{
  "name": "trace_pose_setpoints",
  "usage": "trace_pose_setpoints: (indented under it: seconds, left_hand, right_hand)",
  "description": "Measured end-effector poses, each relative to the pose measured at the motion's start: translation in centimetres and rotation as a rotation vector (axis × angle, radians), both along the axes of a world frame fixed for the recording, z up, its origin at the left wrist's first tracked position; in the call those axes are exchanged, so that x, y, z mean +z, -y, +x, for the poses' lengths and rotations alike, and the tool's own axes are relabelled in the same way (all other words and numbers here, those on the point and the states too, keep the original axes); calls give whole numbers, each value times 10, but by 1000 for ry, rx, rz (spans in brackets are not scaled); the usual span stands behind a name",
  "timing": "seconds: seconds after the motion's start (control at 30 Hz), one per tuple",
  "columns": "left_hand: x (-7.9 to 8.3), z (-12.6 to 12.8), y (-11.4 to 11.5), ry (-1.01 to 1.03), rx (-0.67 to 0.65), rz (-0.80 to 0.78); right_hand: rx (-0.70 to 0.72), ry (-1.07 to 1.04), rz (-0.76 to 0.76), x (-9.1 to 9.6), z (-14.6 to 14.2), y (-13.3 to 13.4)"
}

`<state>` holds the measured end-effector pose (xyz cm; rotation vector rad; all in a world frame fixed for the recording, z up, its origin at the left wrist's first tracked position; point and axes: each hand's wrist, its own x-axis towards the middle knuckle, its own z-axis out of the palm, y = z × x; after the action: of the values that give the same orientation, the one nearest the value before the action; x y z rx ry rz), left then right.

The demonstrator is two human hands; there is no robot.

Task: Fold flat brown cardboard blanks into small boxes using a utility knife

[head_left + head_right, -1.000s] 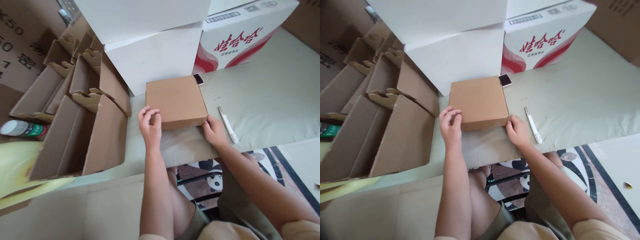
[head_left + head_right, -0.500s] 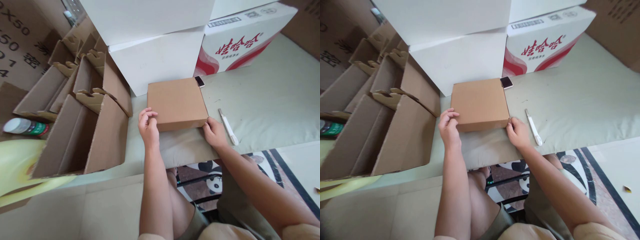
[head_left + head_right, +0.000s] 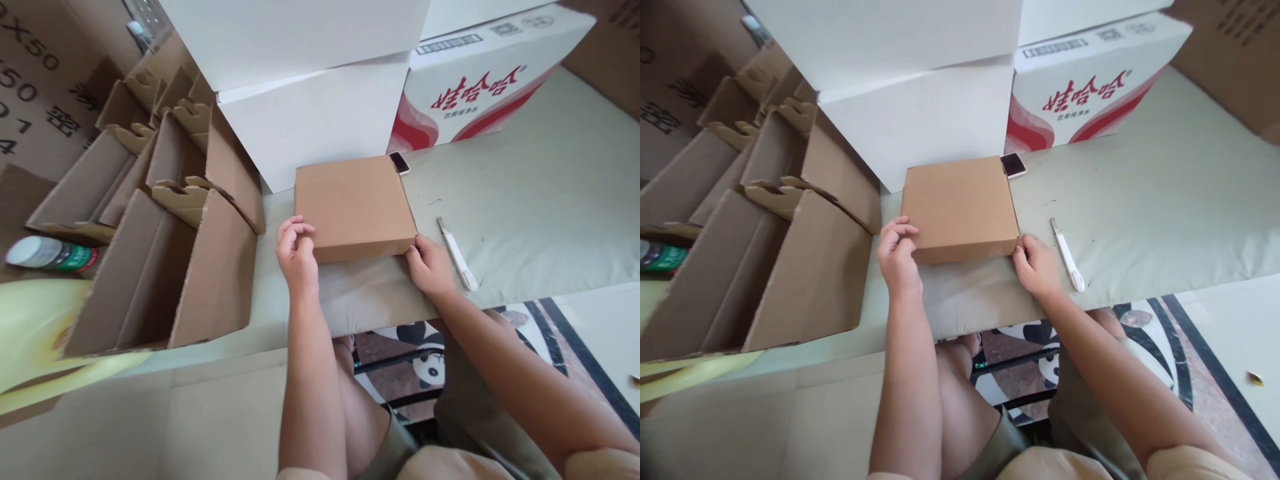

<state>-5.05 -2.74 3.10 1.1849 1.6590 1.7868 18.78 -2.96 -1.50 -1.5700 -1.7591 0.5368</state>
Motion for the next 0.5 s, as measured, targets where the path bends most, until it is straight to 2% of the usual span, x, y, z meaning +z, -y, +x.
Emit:
trace_pose_setpoints:
  seconds: [0.5]
  left_hand:
    - [1,1,1,-25,-4,-36]
  right_hand:
    - [2,-13,-2,5,-2,0]
